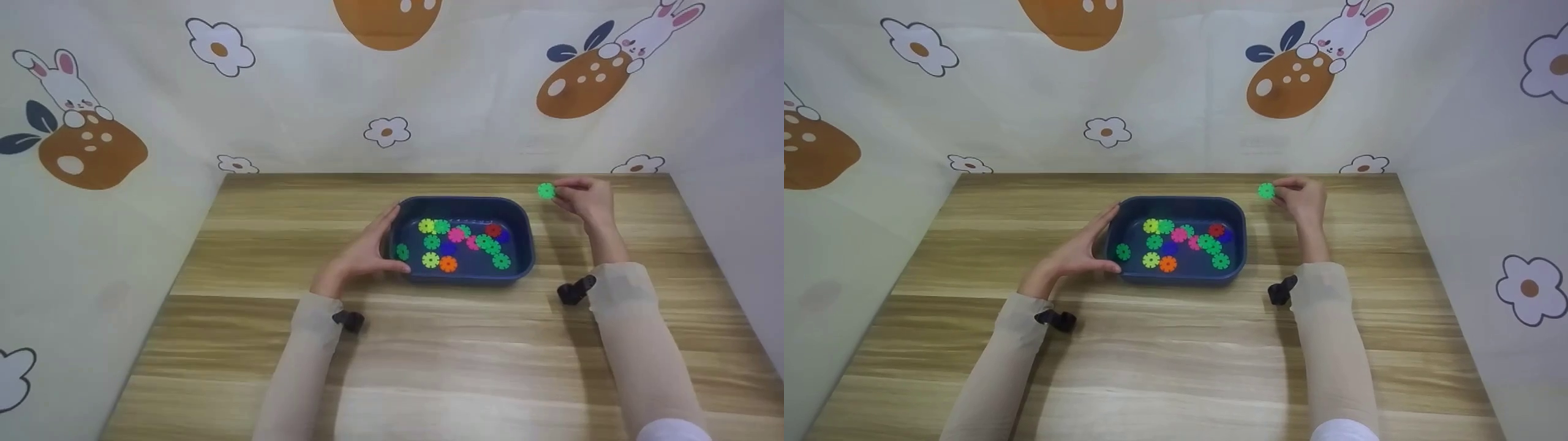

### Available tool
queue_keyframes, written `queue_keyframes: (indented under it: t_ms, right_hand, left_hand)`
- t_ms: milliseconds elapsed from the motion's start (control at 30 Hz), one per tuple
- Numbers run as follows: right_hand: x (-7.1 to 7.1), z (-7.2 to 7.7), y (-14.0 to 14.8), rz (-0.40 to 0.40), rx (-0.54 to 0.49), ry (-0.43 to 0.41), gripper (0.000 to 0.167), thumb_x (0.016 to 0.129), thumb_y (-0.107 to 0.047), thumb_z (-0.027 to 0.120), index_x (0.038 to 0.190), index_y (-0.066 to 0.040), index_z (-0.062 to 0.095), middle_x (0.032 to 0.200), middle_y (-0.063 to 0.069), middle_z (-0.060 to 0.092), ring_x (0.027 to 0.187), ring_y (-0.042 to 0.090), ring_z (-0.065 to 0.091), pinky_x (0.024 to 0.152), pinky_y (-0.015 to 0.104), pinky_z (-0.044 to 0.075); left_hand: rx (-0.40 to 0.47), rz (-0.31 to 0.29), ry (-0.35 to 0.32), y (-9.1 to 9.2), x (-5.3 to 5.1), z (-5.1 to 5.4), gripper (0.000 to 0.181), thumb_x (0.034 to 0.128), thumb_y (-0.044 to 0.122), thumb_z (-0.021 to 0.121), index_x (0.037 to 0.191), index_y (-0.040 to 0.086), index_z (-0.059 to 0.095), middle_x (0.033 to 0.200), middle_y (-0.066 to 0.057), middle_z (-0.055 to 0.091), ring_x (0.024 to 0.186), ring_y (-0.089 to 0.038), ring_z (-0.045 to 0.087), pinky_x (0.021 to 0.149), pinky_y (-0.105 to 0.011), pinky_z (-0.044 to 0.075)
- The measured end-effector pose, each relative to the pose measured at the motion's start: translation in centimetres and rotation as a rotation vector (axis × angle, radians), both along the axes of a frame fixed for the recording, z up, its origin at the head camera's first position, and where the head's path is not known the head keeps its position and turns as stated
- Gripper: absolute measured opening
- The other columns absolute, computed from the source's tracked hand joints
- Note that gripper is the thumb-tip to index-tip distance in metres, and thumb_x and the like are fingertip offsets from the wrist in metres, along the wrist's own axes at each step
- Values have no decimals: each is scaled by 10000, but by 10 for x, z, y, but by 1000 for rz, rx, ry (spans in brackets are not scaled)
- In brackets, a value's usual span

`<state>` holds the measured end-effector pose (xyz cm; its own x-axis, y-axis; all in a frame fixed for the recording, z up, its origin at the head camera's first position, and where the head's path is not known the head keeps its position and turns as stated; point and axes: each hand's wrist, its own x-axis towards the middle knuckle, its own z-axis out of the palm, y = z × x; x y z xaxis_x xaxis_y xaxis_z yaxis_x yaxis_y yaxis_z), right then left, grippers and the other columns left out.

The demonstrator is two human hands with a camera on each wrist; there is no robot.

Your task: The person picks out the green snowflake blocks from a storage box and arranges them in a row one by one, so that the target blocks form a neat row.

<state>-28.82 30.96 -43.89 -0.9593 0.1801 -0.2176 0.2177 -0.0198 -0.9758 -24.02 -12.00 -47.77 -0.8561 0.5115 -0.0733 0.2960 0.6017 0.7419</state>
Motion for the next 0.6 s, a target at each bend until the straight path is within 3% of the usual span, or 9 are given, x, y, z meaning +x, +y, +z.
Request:
queue_keyframes:
  t_ms: [167,367,600]
  right_hand:
    - [-3,-5,-4,-6,-3,-31,140,912,65,632,925,-9,750,734,-62,714,674,40,711,699,182,601]
    - [-15,-21,-8,-22,70,-40,111,910,21,659,982,-7,739,725,-105,707,680,29,710,729,195,604]
    - [-25,-34,-12,-57,47,-72,128,901,35,667,1003,1,736,773,-79,695,730,36,694,810,219,602]
  left_hand:
    - [5,-1,-4,-2,1,0,1244,718,453,876,1621,215,55,1705,-31,5,1571,-273,68,1270,-490,142]
    - [14,8,-18,-4,1,-1,1235,726,433,877,1621,238,49,1705,-42,11,1571,-270,81,1267,-499,151]
    - [11,20,-28,-2,2,0,1227,729,431,875,1619,264,48,1706,-24,13,1572,-267,78,1263,-507,155]
